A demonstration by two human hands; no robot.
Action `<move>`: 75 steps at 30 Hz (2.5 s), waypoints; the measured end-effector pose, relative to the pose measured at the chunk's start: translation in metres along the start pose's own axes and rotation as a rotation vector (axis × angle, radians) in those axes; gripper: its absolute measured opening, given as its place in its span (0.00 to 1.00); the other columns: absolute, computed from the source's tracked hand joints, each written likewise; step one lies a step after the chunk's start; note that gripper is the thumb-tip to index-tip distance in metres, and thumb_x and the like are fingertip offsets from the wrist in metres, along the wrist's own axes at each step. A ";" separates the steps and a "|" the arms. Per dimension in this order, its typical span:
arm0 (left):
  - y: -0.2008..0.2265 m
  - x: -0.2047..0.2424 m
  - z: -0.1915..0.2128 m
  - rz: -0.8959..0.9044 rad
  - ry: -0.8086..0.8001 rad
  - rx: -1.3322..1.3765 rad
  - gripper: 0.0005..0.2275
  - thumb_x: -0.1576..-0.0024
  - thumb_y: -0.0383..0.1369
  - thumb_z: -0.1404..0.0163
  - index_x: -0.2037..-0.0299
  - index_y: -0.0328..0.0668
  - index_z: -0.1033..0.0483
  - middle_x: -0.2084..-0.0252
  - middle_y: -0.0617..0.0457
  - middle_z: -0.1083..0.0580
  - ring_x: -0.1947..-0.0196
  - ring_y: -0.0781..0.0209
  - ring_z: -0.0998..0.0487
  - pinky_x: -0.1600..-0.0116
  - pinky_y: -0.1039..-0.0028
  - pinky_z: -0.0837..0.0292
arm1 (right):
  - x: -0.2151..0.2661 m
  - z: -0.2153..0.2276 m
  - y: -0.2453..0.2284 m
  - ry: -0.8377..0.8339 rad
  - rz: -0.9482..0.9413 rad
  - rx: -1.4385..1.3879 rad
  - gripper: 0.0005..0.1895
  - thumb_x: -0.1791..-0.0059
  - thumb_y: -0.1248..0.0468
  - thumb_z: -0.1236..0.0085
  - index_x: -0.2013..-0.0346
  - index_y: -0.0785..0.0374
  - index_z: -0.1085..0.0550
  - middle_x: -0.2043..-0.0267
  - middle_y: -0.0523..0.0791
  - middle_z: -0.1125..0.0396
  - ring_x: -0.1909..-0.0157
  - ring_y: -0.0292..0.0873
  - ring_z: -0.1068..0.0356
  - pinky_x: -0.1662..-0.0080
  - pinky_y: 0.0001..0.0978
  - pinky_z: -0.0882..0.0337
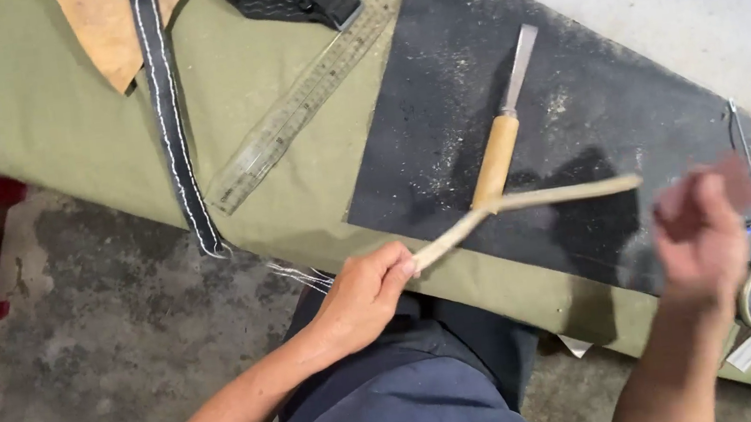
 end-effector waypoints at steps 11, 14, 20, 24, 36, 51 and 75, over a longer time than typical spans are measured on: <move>0.025 -0.021 -0.027 -0.083 -0.106 0.067 0.10 0.35 0.34 0.58 0.66 0.43 0.25 0.79 0.40 0.27 0.76 0.45 0.27 0.69 0.64 0.32 | 0.157 -0.105 0.095 -0.205 -0.373 0.230 0.23 0.60 0.68 0.32 0.51 0.70 0.25 0.64 0.56 0.26 0.65 0.53 0.23 0.60 0.52 0.25; 0.030 -0.006 -0.015 -0.078 -0.099 0.025 0.10 0.35 0.36 0.56 0.65 0.44 0.25 0.78 0.36 0.27 0.72 0.33 0.24 0.67 0.57 0.29 | 0.105 -0.067 0.083 -0.232 -0.233 0.539 0.13 0.54 0.59 0.34 0.59 0.62 0.21 0.72 0.47 0.27 0.72 0.41 0.26 0.65 0.41 0.26; 0.007 0.002 0.001 0.010 0.012 0.028 0.10 0.35 0.35 0.56 0.65 0.43 0.25 0.78 0.38 0.27 0.74 0.41 0.25 0.67 0.60 0.30 | 0.015 -0.008 -0.022 -0.002 0.084 0.131 0.06 0.44 0.54 0.36 0.63 0.48 0.22 0.64 0.34 0.25 0.66 0.30 0.26 0.56 0.22 0.29; 0.017 -0.017 -0.005 -0.005 0.000 0.039 0.10 0.35 0.34 0.57 0.66 0.43 0.26 0.80 0.43 0.29 0.75 0.51 0.27 0.68 0.65 0.31 | 0.067 -0.030 0.001 -0.300 0.663 1.607 0.14 0.54 0.64 0.38 0.60 0.60 0.35 0.68 0.50 0.31 0.60 0.56 0.27 0.51 0.44 0.30; 0.025 -0.012 -0.001 -0.062 -0.067 -0.018 0.10 0.34 0.35 0.57 0.65 0.42 0.26 0.80 0.40 0.30 0.75 0.45 0.26 0.68 0.62 0.31 | 0.057 -0.071 0.020 -0.201 -0.133 0.042 0.02 0.48 0.68 0.42 0.62 0.60 0.26 0.75 0.39 0.36 0.77 0.32 0.40 0.69 0.25 0.36; 0.033 -0.038 -0.020 -0.146 -0.101 0.088 0.10 0.34 0.33 0.58 0.65 0.43 0.26 0.82 0.47 0.32 0.77 0.56 0.31 0.70 0.68 0.33 | 0.089 -0.092 0.078 -0.216 -0.287 0.208 0.14 0.54 0.70 0.35 0.55 0.68 0.26 0.69 0.52 0.26 0.68 0.50 0.23 0.60 0.46 0.25; 0.023 -0.034 -0.008 -0.041 -0.176 0.074 0.10 0.35 0.33 0.58 0.66 0.40 0.26 0.82 0.50 0.28 0.77 0.56 0.27 0.68 0.68 0.31 | 0.104 -0.097 0.083 -0.147 -0.112 0.210 0.19 0.53 0.67 0.38 0.48 0.60 0.27 0.47 0.51 0.27 0.52 0.44 0.24 0.51 0.38 0.26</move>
Point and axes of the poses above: each hand's wrist, its own x-axis away from the middle knuckle, its own z-axis out of the back of the hand, y = z × x, the point moved 1 cm from there along -x, towards the middle knuckle
